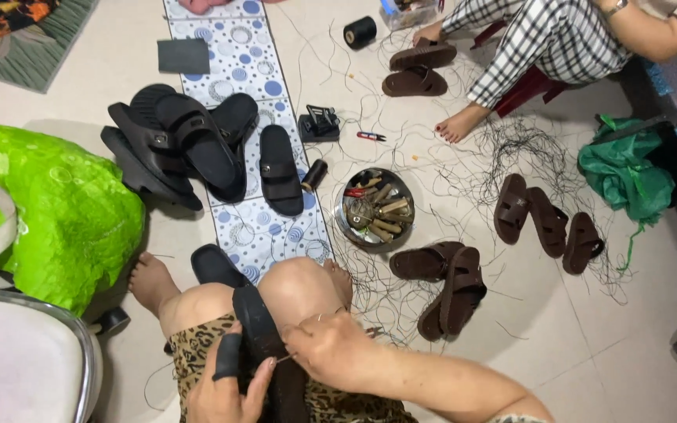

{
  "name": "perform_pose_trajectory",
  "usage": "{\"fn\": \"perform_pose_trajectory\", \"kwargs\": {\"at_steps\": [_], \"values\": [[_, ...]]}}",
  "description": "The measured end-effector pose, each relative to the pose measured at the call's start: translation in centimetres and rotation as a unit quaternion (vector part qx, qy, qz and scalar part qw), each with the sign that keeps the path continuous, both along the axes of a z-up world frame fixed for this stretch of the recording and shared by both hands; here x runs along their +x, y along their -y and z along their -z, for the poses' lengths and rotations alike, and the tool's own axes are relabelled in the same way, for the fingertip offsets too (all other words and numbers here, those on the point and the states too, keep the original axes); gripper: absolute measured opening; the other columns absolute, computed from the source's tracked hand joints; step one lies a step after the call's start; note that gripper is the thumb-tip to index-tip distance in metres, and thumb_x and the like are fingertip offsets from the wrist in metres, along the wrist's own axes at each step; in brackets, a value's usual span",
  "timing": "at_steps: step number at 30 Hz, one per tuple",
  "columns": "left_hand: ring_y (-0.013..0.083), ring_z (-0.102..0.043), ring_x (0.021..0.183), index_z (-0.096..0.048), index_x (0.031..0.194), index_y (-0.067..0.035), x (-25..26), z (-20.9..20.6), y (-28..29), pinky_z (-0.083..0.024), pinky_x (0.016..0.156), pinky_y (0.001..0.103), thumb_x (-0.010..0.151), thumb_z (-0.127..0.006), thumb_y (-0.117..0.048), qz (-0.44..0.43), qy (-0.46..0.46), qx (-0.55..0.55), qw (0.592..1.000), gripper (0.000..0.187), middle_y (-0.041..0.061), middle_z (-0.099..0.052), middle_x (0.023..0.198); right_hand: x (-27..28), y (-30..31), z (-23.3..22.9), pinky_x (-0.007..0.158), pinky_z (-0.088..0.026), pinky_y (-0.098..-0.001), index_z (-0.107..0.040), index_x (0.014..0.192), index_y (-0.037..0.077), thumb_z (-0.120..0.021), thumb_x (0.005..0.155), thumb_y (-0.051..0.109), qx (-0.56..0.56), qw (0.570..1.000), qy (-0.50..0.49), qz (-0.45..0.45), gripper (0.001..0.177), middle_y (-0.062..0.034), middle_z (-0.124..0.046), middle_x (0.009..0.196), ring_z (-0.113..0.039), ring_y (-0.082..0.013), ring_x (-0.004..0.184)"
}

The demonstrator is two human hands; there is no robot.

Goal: Hand-sewing the sole of a black sandal using a needle and thread at a steady pace.

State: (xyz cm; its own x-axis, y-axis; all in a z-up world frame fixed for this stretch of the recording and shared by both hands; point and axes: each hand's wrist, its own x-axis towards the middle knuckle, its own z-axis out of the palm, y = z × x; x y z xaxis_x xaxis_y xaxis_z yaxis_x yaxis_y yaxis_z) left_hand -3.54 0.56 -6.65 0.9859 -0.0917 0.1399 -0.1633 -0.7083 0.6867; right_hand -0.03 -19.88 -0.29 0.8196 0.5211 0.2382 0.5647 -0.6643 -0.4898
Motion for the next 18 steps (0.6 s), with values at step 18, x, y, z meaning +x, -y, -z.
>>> {"fn": "perform_pose_trajectory", "kwargs": {"at_steps": [18], "values": [[0.0225,-0.076,0.084,-0.061,0.133,-0.008,0.2,1.2,-0.2,-0.06,0.07,0.033,0.064,-0.088,-0.034,-0.029,-0.091,-0.011,0.995,0.079,0.012,-0.073,0.114,0.8,12.9,5.9,0.073,-0.052,-0.03,-0.065,0.126,0.01,-0.061,0.09,0.003,0.256,0.802,-0.178,0.51,0.037,-0.0045,-0.068,0.106,-0.061,-0.0145,0.086]]}}
